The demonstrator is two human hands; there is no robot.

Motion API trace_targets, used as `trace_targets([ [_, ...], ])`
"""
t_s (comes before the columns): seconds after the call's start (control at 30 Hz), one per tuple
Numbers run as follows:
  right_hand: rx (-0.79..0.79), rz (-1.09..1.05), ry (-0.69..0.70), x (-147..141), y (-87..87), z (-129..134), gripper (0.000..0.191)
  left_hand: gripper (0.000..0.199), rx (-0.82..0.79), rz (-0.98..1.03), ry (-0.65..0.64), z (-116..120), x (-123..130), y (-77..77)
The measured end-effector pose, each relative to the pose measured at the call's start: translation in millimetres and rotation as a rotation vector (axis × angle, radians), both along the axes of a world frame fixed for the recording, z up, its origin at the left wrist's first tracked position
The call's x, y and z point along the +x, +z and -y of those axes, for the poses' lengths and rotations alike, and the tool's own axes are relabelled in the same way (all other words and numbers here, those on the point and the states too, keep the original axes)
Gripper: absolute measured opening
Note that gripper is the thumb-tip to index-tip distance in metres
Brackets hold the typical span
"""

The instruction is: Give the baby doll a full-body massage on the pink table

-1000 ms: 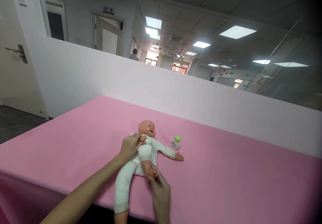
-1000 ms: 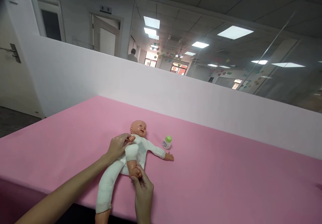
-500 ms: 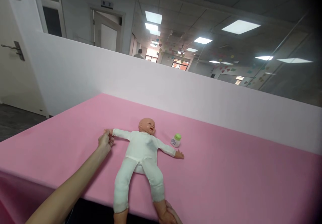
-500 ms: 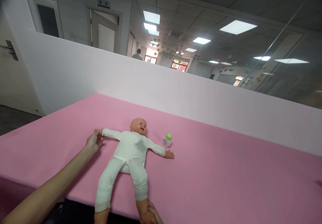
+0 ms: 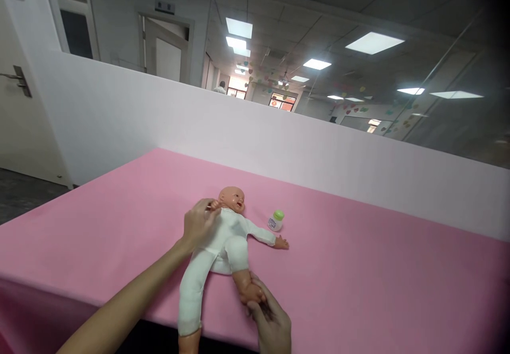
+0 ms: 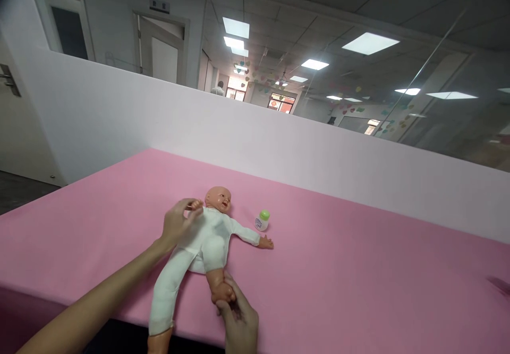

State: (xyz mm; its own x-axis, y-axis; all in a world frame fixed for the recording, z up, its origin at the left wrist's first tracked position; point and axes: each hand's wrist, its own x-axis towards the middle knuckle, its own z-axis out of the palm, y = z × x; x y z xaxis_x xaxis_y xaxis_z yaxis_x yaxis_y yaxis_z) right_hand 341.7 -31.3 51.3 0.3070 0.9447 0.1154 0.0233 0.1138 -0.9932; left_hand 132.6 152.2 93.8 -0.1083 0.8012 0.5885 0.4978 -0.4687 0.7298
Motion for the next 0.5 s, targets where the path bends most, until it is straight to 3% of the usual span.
trace_targets([
  [0.1,-0.002,0.006,0.033,-16.1,7.6,-22.6,0.059,0.018,0.013,-0.370,-0.107,-1.0,10.9,-13.1],
  [0.23,0.032,-0.007,0.028,-29.9,14.2,-35.3,0.057,0.021,0.001,-0.453,-0.116,-2.5,11.8,-20.9],
  [0.33,0.037,-0.028,0.016,-24.3,14.3,-27.8,0.058,0.019,-0.037,-0.260,-0.074,-2.8,2.3,-16.1],
  [0.5,0.010,-0.009,-0.044,10.6,-0.7,13.3,0.053,0.025,-0.140,0.475,0.082,-10.9,-34.6,-10.1],
])
